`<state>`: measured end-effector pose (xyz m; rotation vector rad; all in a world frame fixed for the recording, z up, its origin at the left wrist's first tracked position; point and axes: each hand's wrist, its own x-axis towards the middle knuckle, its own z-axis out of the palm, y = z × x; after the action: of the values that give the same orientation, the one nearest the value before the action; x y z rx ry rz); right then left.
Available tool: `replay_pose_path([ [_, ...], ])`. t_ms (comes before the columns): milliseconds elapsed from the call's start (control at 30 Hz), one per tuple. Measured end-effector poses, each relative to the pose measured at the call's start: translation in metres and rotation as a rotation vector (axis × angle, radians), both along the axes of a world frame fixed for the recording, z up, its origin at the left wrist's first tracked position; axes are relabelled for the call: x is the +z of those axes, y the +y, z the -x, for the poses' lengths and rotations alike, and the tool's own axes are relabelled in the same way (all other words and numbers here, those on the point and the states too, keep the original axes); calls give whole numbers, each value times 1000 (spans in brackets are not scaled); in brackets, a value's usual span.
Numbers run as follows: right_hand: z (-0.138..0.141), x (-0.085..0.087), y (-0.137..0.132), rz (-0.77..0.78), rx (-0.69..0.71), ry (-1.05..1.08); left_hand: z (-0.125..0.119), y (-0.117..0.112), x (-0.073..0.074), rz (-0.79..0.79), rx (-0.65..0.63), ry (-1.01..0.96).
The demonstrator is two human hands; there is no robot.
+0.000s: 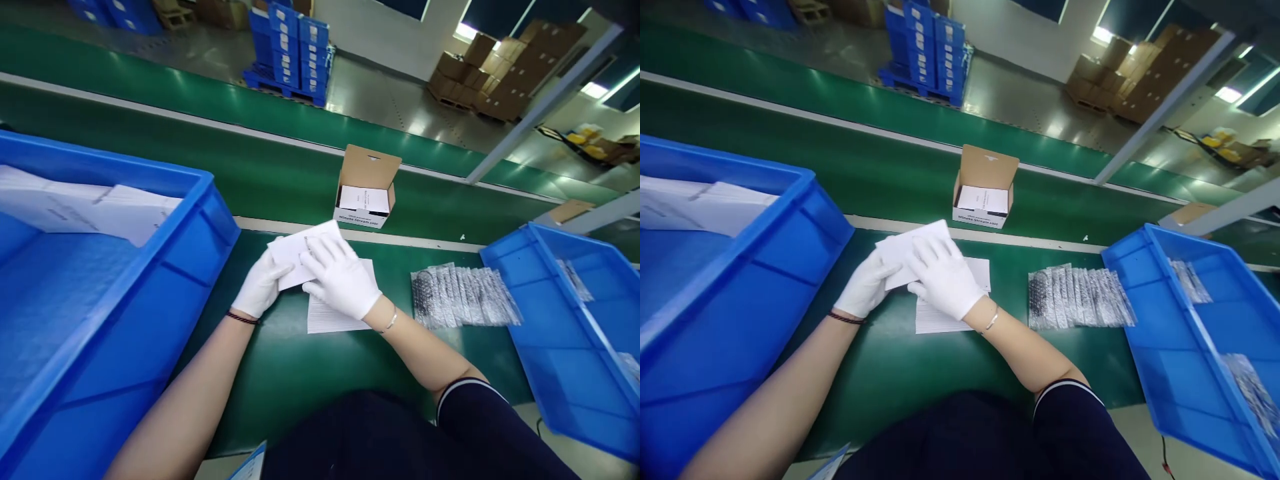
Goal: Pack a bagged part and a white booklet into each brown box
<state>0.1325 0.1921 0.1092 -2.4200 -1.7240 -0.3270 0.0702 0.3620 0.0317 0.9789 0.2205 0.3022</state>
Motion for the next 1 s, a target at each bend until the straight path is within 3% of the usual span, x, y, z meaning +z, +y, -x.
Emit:
replay_pose_path([
  [67, -3, 8, -36, -93, -198, 51, -2, 4, 2, 22, 45, 31],
  [133, -9, 12, -87, -99, -495, 129, -5, 7, 3, 63, 98, 88],
  [233, -16, 4, -162, 52, -907, 207, -8, 6, 3, 94, 139, 126],
  [300, -17, -9, -197, 134, -1039, 143, -9, 4, 1, 95, 129, 119],
  [400, -13, -27, -216, 151, -1028, 11, -8, 3, -2, 85, 123, 135],
  [500, -9, -33, -206, 107, -981, -11, -6, 4, -2, 81, 140, 161],
  [633, -12, -25, -190, -80, -969, 348, -5, 5, 1, 91, 189, 170],
  [767, -22, -21, -187, -484, -1062, 739, -5, 4, 6, 122, 210, 170],
  [867, -30, -21, -180, -810, -838, 1032, -5, 4, 8, 126, 211, 193],
  [933, -33, -21, -172, -886, -626, 1274, -5, 3, 9, 121, 213, 207],
  [1000, -34, -23, -163, -884, -498, 1447, -5, 3, 8, 115, 220, 216],
])
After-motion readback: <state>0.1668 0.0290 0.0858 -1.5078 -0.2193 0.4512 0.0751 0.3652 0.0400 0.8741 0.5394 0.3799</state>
